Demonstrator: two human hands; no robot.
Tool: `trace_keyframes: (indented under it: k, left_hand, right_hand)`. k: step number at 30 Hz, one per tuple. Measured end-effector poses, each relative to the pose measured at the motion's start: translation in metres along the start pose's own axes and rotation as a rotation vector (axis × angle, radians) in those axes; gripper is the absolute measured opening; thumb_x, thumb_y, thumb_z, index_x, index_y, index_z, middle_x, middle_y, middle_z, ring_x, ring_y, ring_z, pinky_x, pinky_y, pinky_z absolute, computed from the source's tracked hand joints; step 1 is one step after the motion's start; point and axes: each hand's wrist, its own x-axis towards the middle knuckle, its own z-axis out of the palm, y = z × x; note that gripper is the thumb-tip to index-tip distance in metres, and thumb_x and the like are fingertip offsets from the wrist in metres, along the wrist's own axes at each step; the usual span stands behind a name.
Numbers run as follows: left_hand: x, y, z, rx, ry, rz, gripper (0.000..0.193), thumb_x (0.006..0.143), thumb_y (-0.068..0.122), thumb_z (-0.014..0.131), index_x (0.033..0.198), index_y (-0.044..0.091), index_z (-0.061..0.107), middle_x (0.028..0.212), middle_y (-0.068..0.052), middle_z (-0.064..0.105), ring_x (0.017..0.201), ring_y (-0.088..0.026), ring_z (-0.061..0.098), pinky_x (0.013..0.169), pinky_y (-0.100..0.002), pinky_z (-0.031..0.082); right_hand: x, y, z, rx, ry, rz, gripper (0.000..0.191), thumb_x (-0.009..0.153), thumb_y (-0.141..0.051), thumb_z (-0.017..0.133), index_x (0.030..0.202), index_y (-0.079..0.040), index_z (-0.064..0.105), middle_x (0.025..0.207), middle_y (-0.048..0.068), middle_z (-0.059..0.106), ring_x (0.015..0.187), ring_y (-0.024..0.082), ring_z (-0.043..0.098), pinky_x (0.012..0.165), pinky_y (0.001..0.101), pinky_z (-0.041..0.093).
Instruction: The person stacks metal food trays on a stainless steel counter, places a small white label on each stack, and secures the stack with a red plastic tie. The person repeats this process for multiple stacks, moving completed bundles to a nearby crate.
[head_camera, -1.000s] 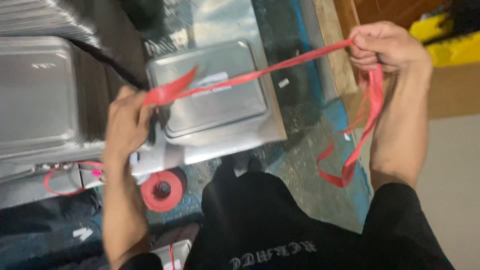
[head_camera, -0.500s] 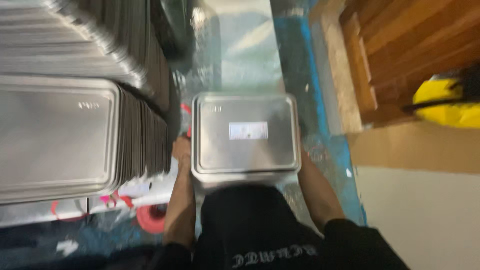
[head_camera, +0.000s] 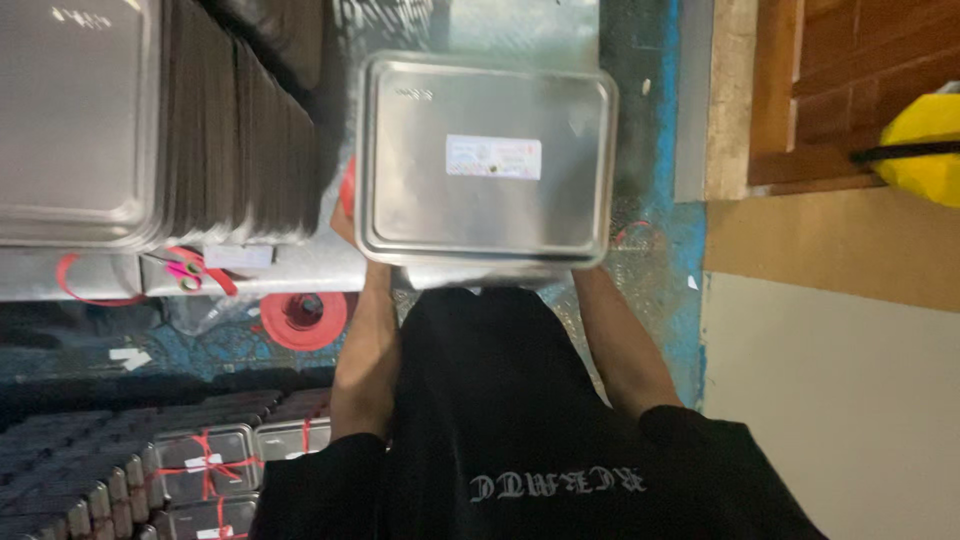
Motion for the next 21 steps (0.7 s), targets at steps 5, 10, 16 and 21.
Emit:
trace_keyframes:
  k: [5,10,16,21]
  left_hand:
    - [-0.054,0.047,-0.087,-0.327,0.094,-0.058,0.03,0.102,0.024,0.046,0.124,0.012,0.061,0.084,-0.006,0.065,0.088,-0.022,0.069,0.091,-0.038,0.058]
    - [-0.043,0.136,-0.099,-0.556,-0.027,0.11,0.038,0.118,0.03,0.054,0.089,0.007,0.055,0.077,0.005,0.049,0.07,-0.01,0.045,0.065,-0.028,0.04]
    - [-0.032,0.174,-0.06,0.214,-0.046,0.116,0.043,0.074,0.018,0.098,0.085,0.003,0.059,0.076,0.001,0.054,0.068,-0.01,0.046,0.058,-0.031,0.042]
    - [-0.059,0.185,-0.064,0.183,0.01,0.187,0.047,0.075,0.022,0.098,0.095,-0.003,0.064,0.085,-0.002,0.066,0.078,-0.01,0.061,0.068,-0.03,0.051]
  right_hand:
    - [-0.011,-0.07,-0.077,-0.195,0.043,0.182,0.036,0.107,-0.04,0.059,0.13,-0.014,0.068,0.077,0.005,0.059,0.05,0.007,0.041,0.042,0.0229,0.028]
    - [-0.025,-0.176,-0.135,0.144,-0.365,0.033,0.042,0.098,-0.02,0.062,0.136,-0.004,0.064,0.083,0.005,0.07,0.056,0.007,0.054,0.047,0.0222,0.039]
    - [-0.041,-0.194,-0.087,-0.232,-0.268,-0.105,0.037,0.088,-0.033,0.081,0.107,-0.001,0.077,0.077,-0.004,0.066,0.052,0.002,0.044,0.04,0.0213,0.031]
    - [-0.031,-0.163,-0.082,-0.245,-0.228,-0.071,0.039,0.089,-0.041,0.082,0.104,-0.004,0.078,0.077,-0.003,0.064,0.054,0.0,0.048,0.039,0.0214,0.033]
